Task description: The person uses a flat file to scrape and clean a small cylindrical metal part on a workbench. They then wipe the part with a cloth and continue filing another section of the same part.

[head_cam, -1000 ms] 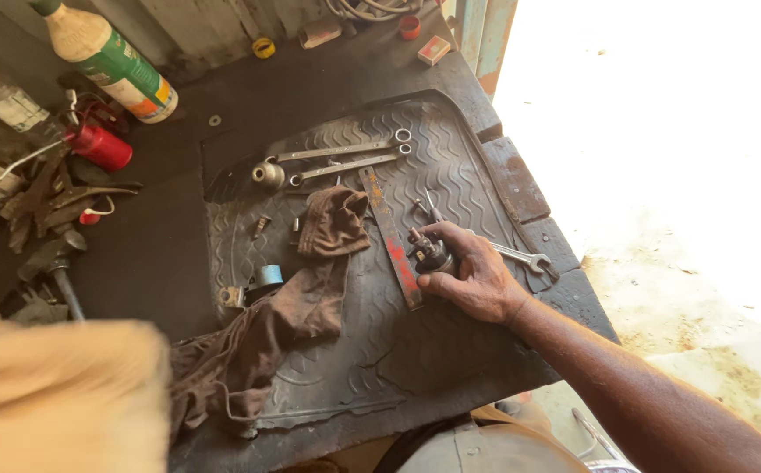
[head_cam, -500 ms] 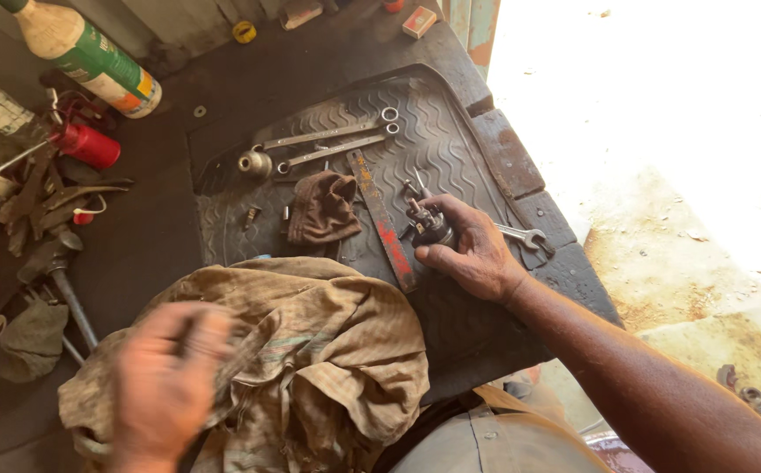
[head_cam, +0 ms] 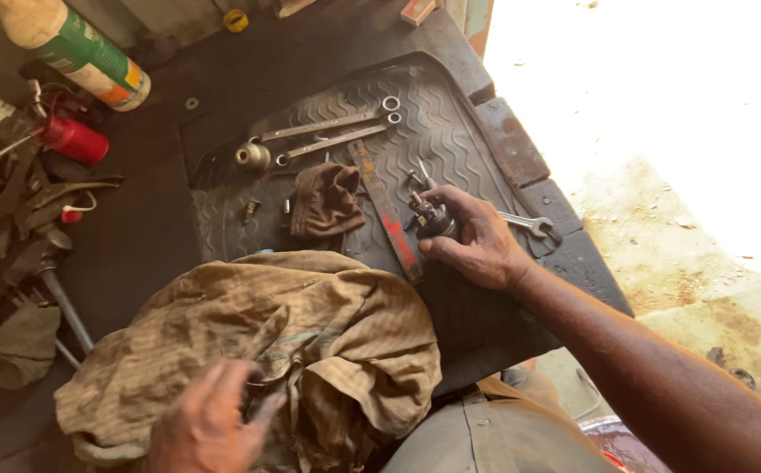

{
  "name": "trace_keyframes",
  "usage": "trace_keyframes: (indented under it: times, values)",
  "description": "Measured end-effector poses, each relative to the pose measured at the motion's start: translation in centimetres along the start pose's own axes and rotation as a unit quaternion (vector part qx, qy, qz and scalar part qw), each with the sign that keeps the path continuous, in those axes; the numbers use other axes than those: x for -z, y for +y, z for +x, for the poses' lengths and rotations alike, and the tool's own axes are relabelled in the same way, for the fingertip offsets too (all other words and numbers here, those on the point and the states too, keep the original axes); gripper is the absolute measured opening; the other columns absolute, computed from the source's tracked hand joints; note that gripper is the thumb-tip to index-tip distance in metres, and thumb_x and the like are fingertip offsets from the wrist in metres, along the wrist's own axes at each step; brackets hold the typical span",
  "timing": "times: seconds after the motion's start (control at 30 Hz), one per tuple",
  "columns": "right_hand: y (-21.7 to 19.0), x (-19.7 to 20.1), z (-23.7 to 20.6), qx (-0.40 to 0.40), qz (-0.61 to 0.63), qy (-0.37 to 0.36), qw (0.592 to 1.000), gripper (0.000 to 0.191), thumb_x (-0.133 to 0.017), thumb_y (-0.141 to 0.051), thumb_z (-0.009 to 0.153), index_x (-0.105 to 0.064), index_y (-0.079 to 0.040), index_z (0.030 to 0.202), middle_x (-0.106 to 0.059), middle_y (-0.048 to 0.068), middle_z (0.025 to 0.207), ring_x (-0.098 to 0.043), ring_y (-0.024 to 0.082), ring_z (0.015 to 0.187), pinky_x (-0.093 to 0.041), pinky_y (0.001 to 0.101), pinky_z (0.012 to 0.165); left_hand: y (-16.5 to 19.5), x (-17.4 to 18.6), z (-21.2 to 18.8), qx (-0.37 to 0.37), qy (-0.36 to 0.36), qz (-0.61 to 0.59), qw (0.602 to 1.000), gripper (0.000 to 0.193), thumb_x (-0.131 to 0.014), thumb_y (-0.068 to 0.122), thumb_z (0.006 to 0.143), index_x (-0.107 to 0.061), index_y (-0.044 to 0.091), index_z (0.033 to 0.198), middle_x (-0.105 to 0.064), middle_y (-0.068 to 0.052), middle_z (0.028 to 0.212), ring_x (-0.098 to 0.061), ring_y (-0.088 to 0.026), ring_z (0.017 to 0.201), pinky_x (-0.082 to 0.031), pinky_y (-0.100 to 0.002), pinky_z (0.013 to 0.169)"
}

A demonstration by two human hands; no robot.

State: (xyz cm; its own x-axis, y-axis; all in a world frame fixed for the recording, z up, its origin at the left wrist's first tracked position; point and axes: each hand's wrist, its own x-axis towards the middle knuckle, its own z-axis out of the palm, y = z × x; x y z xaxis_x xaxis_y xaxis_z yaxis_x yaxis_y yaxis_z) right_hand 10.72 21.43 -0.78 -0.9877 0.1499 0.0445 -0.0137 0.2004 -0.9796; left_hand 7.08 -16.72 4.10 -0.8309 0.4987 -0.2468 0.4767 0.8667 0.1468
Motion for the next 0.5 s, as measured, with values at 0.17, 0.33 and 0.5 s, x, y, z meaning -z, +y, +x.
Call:
trace_keyframes:
  times: [0.17, 0.33, 0.5]
  values:
    - [-0.1, 0.0, -0.1, 0.009, -0.009, 0.013, 1.000, 0.053, -0.073, -0.019, 0.080, -0.059, -0.002, 0.128, -0.071, 0.005, 0.097, -0.062, 0.009, 0.090, -0.054, 0.0275, 0.081, 2.0, -0.4, 0.5, 0.143, -0.079, 0.034, 0.986, 0.034, -0.071, 0.042, 0.086, -0.063, 0.021, 0.110, -0.076, -0.008, 0.076, -0.078, -0.025, 0.071, -0.063, -0.043, 0.071]
    - [-0.3, 0.1, -0.2, -0.003, -0.018, 0.005, 1.000, 0.054, -0.073, -0.019, 0.079, -0.059, -0.004, 0.129, -0.071, 0.005, 0.096, -0.063, 0.009, 0.089, -0.055, 0.0280, 0.080, 1.2, -1.4, 0.7, 0.150, -0.012, 0.019, 0.988, 0.040, -0.066, 0.038, 0.088, -0.061, 0.023, 0.125, -0.073, -0.010, 0.060, -0.074, -0.028, 0.056, -0.062, -0.048, 0.060]
    - [-0.2, 0.0, -0.1, -0.019, -0.016, 0.005, 1.000, 0.055, -0.073, -0.019, 0.079, -0.059, -0.004, 0.129, -0.072, 0.004, 0.094, -0.063, 0.008, 0.087, -0.055, 0.0281, 0.079, 0.2, -2.5, -0.6, 0.131, 0.181, -0.153, 0.963, 0.032, -0.058, 0.022, 0.098, -0.060, 0.016, 0.129, -0.075, -0.008, 0.075, -0.076, -0.022, 0.062, -0.057, -0.044, 0.054]
